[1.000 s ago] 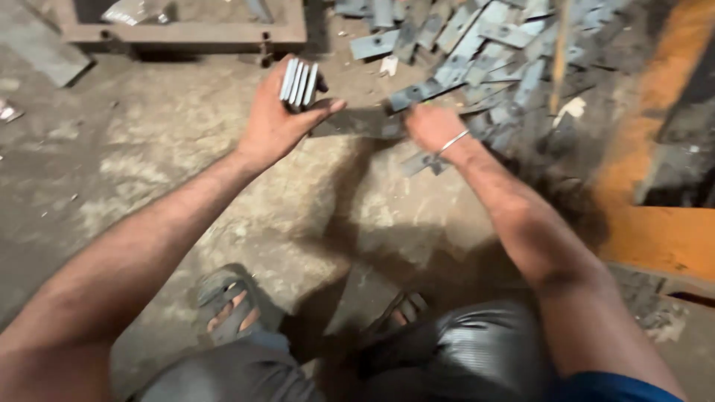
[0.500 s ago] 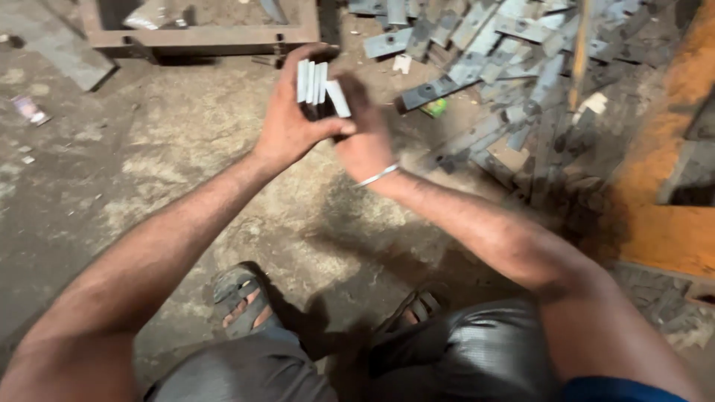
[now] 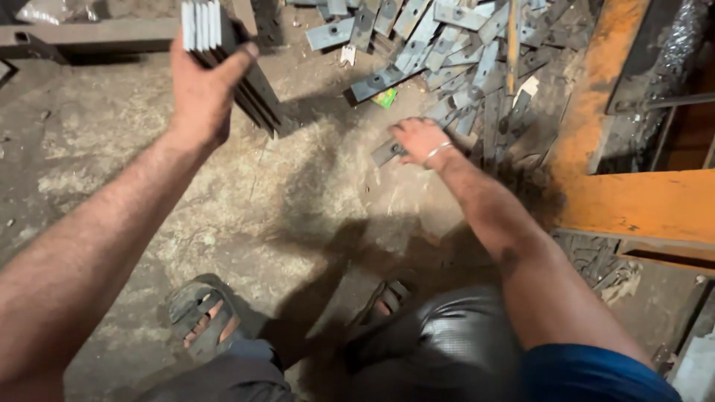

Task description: The person measures a metal bracket with a tape measure, then sorts small metal rods from a pile on the floor into a neat stack. The person handles the rods one by one, aligning them and placing them in a pile.

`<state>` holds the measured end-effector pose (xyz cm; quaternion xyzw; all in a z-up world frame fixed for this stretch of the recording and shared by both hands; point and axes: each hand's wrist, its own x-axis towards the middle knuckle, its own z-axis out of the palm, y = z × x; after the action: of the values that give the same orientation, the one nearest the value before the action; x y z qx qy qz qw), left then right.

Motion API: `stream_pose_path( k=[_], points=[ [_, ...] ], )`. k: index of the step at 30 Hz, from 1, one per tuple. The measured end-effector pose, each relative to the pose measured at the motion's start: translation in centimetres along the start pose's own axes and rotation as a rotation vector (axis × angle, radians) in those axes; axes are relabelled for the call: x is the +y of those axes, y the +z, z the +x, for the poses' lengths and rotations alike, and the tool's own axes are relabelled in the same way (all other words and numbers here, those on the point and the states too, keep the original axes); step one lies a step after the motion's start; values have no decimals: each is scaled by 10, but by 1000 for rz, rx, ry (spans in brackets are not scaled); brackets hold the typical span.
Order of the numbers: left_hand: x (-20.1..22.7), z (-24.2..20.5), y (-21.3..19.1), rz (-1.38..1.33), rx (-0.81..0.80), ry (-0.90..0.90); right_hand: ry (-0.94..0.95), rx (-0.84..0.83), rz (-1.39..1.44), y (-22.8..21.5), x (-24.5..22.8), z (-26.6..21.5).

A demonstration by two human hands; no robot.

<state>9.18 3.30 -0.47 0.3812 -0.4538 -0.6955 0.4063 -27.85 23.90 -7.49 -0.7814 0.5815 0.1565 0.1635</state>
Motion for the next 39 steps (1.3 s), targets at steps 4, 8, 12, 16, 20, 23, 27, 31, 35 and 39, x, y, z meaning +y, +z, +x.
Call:
stream_pose_path(
  k=[4,8,12,16,20,23,27,31,35,39],
  points=[
    [4,-2,-5,37,-80,94,-4,61,-148,21,18,-2],
    [3,-5,-5,242,-110,143,-107,-83,-311,32,17,25],
    [11,-9,-1,324,-213,280,-33,440,-178,-33,-12,53],
    [22,-11,-3,327,-265,157,108,442,-52,-139,-59,67],
    [25,-12,-2,350,-314,180,-30,587,461,-184,-83,72],
    [26,-10,-3,350,-346,139,-120,632,609,-175,-100,89],
    [22,-13,1,394,-406,399,36,325,823,-135,-124,108],
    [31,-19,20,493,-381,614,188,218,719,-50,-126,124],
    [24,-17,23,333,-395,181,-45,480,381,-29,-96,111],
    [24,-13,16,411,-361,205,245,323,30,25,4,98]
  ],
)
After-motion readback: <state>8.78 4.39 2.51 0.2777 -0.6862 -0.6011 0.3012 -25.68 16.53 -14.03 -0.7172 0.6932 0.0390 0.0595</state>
